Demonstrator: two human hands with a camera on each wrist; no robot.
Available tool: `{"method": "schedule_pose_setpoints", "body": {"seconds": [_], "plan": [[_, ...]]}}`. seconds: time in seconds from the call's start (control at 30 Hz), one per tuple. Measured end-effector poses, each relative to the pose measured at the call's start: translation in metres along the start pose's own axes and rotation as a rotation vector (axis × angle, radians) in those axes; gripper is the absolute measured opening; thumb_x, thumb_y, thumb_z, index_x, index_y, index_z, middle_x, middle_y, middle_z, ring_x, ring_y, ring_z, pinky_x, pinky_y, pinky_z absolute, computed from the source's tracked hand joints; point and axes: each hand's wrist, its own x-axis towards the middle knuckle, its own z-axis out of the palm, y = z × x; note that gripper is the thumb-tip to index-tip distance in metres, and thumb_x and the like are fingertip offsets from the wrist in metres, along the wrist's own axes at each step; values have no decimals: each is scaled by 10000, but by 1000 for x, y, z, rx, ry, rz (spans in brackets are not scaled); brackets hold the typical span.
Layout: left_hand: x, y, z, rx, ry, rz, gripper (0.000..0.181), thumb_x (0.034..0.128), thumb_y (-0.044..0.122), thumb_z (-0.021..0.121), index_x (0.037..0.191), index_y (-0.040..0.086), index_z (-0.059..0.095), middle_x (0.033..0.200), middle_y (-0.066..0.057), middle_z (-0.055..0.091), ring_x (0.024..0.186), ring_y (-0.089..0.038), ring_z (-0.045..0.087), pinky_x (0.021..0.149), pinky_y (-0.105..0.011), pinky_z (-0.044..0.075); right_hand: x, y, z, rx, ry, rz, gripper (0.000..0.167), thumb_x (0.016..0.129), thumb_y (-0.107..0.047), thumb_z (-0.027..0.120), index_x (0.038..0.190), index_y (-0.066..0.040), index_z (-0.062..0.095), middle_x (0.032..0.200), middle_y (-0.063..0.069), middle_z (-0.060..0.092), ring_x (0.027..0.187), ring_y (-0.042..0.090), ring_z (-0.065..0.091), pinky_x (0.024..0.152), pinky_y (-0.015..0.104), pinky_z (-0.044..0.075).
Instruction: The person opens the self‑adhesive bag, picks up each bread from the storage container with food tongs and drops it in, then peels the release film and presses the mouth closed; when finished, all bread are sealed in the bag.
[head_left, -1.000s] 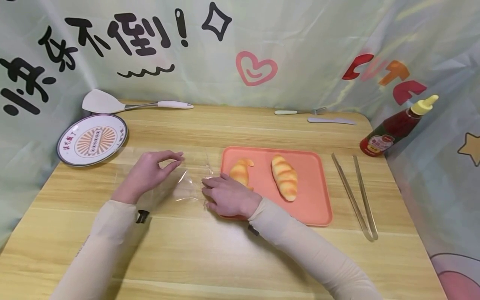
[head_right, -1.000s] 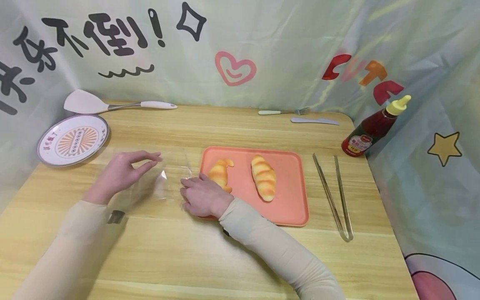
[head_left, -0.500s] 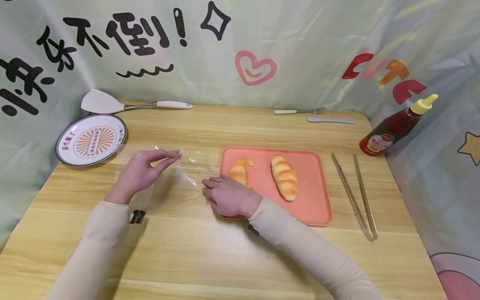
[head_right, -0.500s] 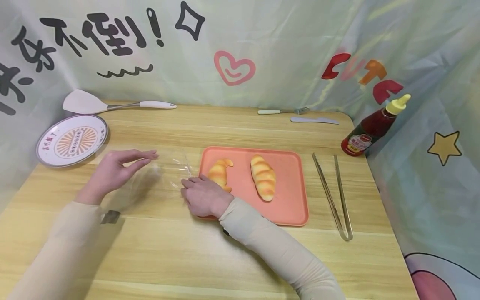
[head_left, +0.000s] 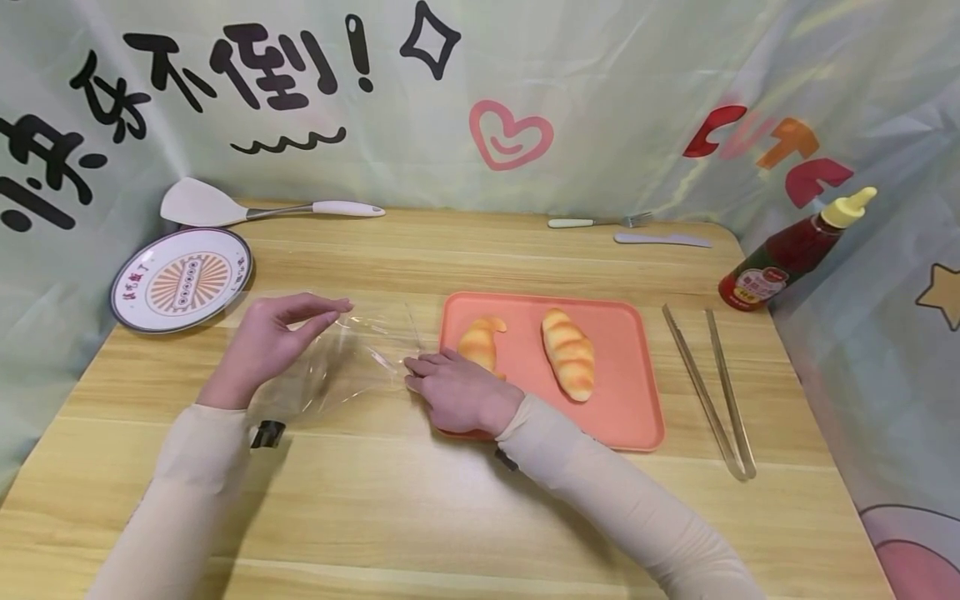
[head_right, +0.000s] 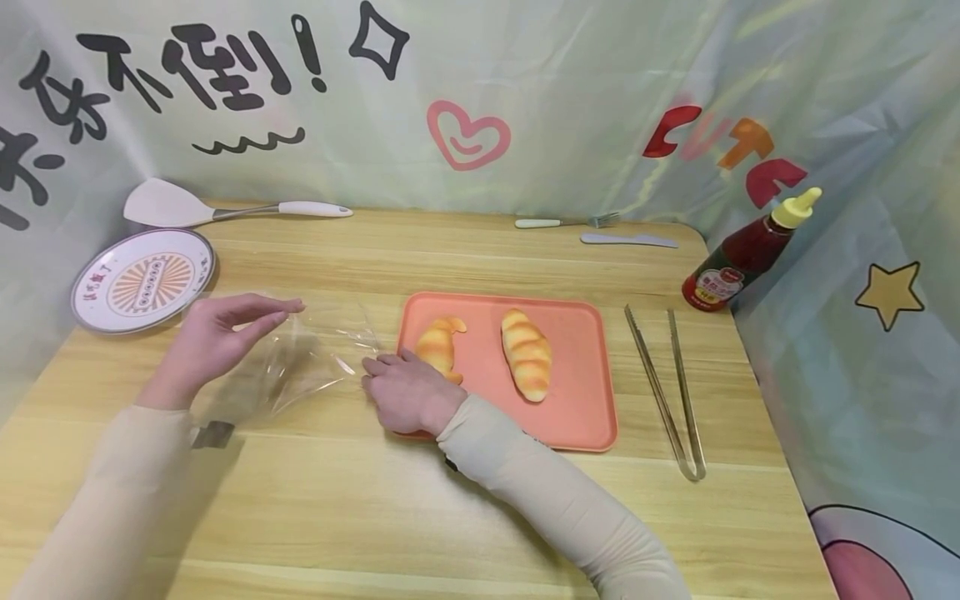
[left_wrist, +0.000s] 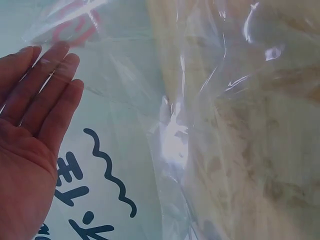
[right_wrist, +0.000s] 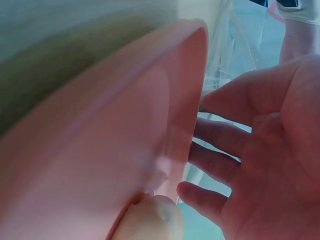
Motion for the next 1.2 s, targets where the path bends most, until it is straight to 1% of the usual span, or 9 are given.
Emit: {"method": "schedule_pose_setpoints", "body": {"seconds": [0.07,0.2,0.4,0.53,0.67,0.77,0.97,1.1,1.2], "plan": [[0,0,1,10,-6,-6,136,904,10,703,1014,57,766,1048,-19,733,988,8,644,865,-127,483,1,0,0,3,-2,1,470,959,-155,466,1422,-108,531,1539,72,376,1407,234,337,1148,421,271],[-1,-1,2,64,-16,-11,137,918,48,699,1033,74,768,1047,-4,733,1000,-44,654,870,-116,469,2,1,0,23,7,1,466,939,-125,480,1398,-106,554,1527,81,394,1399,244,349,1150,421,267],[0,-4,6,103,-32,9,152,918,37,695,1050,66,764,1044,-5,734,982,-164,685,853,-110,475,2,2,0,82,45,12,470,899,-59,481,1358,-82,582,1478,107,447,1368,235,393,1148,354,263],[0,-5,9,123,-37,21,170,906,22,703,1055,73,766,1039,13,735,979,-175,686,860,-111,470,0,4,0,136,77,17,503,884,-31,474,1380,-60,552,1446,103,480,1352,231,412,1151,332,257],[0,-5,10,129,-43,20,174,903,25,707,1057,80,768,1042,20,734,981,-171,685,868,-113,463,-3,9,-2,167,135,4,536,866,-1,469,1398,-32,526,1454,121,469,1350,248,418,1149,328,269],[-1,-5,10,135,-44,20,179,896,19,714,1055,81,769,1043,22,734,978,-172,687,869,-117,463,-9,14,-7,179,198,-4,505,890,0,460,1390,-14,528,1452,136,466,1339,261,433,1134,330,302],[-1,-5,11,126,-44,20,173,883,-4,720,1035,63,768,1043,11,734,992,-189,685,880,-129,470,-27,23,-20,204,296,11,396,971,-93,505,1356,-17,562,1412,138,509,1299,273,470,1097,360,361],[0,-5,12,127,-35,19,155,893,12,715,1030,61,768,1039,9,735,1000,-197,683,890,-152,479,-42,30,-29,245,340,29,394,979,-121,531,1355,-6,560,1414,141,504,1310,282,456,1108,377,346],[0,-5,12,131,-27,28,149,894,13,713,1025,58,769,1034,4,737,996,-202,686,890,-168,488,-55,36,-36,280,362,66,414,982,-140,556,1373,-5,544,1423,133,495,1323,283,441,1116,387,335]]}}
